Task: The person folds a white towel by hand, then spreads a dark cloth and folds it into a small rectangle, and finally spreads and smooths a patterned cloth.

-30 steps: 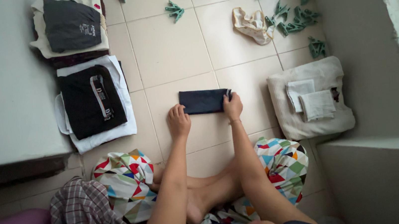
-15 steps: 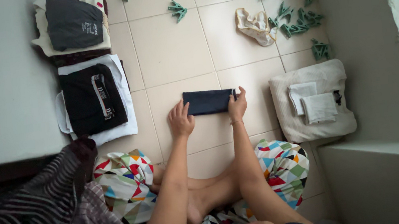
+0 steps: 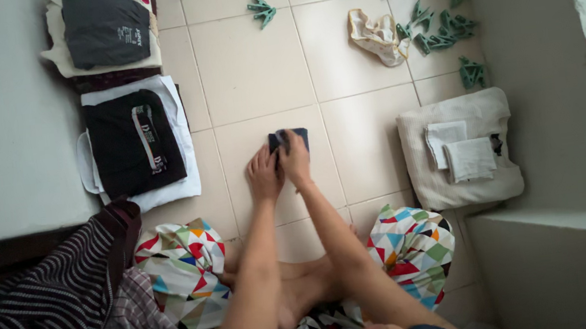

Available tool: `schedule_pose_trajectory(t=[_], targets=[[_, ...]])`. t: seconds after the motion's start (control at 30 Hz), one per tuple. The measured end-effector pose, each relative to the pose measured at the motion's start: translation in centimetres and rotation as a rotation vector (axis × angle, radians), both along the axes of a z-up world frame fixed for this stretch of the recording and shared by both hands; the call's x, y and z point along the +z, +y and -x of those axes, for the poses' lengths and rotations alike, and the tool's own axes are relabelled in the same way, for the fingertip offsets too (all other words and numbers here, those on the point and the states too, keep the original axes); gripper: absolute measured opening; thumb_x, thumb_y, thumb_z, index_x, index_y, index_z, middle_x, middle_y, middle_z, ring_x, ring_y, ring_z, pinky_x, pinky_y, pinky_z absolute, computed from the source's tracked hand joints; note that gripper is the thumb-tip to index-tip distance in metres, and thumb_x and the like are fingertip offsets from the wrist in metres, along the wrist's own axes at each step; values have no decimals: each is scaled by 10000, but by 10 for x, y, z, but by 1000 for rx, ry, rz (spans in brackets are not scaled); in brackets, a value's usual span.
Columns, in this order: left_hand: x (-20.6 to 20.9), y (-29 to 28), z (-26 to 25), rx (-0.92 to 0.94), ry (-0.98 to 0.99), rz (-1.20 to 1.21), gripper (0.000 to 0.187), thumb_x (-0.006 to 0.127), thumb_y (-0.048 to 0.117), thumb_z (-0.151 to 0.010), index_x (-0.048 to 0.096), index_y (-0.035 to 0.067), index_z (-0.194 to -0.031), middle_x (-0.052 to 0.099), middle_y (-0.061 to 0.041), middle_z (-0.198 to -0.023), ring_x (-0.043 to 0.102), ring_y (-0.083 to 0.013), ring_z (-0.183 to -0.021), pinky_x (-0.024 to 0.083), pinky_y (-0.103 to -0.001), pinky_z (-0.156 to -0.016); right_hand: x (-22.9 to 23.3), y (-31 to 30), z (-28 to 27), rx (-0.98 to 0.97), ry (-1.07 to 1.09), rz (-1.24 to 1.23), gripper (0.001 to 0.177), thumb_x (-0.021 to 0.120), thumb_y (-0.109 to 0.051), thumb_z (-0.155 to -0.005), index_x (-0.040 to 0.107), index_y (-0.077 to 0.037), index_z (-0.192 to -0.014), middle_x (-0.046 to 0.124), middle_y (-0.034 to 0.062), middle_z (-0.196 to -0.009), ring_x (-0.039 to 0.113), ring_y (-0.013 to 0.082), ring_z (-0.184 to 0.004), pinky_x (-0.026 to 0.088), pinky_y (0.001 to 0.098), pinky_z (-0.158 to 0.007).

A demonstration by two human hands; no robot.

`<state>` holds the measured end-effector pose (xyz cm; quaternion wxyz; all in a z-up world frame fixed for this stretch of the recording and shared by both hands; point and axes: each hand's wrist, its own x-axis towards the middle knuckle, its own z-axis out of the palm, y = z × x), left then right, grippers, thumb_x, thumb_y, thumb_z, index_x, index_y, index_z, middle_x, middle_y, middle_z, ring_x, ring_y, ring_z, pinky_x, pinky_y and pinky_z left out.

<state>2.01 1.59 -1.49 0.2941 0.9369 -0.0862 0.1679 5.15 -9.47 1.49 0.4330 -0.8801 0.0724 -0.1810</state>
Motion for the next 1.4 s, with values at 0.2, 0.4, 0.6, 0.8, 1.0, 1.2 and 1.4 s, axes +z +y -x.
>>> schedule_pose_trajectory(t=[0.2, 0.4, 0.6, 0.8, 1.0, 1.2, 1.4], targets=[[-5, 0, -1, 6, 41, -21, 442, 641, 245, -877, 647, 139, -1306, 541, -106, -1491, 493, -282, -1373, 347, -480, -1136, -24, 6, 3, -69, 122, 40, 332, 659, -81, -915, 635, -38, -1243, 654, 205, -1134, 666, 402, -1010, 550, 452, -883], [-17, -2, -3, 33, 41, -11, 453, 624, 246, -902, 627, 142, -1342, 540, -90, -1502, 495, -269, -1383, 350, -475, -1140, -16, 6, 6, -24, 56, 21, 321, 714, -122, -908, 662, -16, -1207, 670, 207, -1157, 661, 408, -1033, 548, 437, -882], [-13, -1, -5, 47, 27, 0, 507, 568, 264, -956, 549, 117, -1440, 553, -80, -1524, 496, -260, -1407, 356, -487, -1164, -23, -17, 4, -57, 111, -113, 197, 629, -138, -1023, 728, -59, -1174, 739, 152, -1192, 713, 328, -1102, 569, 387, -958], [12, 0, -2, -6, 48, -94, 566, 516, 352, -1008, 485, 189, -1549, 450, -155, -1585, 451, -324, -1392, 341, -516, -1129, -36, -22, 3, 241, 48, 459, 607, 514, -193, -938, 494, -7, -1515, 455, 178, -1599, 361, 369, -1498, 221, 482, -1241], [-4, -5, -5, -20, 55, -187, 522, 453, 371, -1055, 501, 190, -1542, 380, -84, -1651, 356, -297, -1513, 264, -566, -1215, -34, -18, -2, 310, 148, 652, 630, 448, -327, -1052, 326, -42, -1600, 326, 124, -1679, 258, 321, -1554, 149, 500, -1254], [-14, -6, -8, 57, 54, -189, 537, 476, 360, -1040, 495, 130, -1524, 366, -112, -1655, 343, -309, -1521, 247, -544, -1230, -32, -28, -12, 112, 238, 463, 595, 444, -313, -1071, 346, -70, -1606, 315, 131, -1675, 215, 351, -1566, 102, 535, -1258], [-18, -9, -10, 66, 100, -172, 557, 497, 337, -1002, 499, 142, -1523, 382, -111, -1636, 349, -300, -1506, 234, -533, -1227, -36, -20, -4, 41, 53, 427, 606, 436, -299, -1071, 341, -46, -1614, 322, 147, -1688, 227, 365, -1584, 123, 540, -1285]])
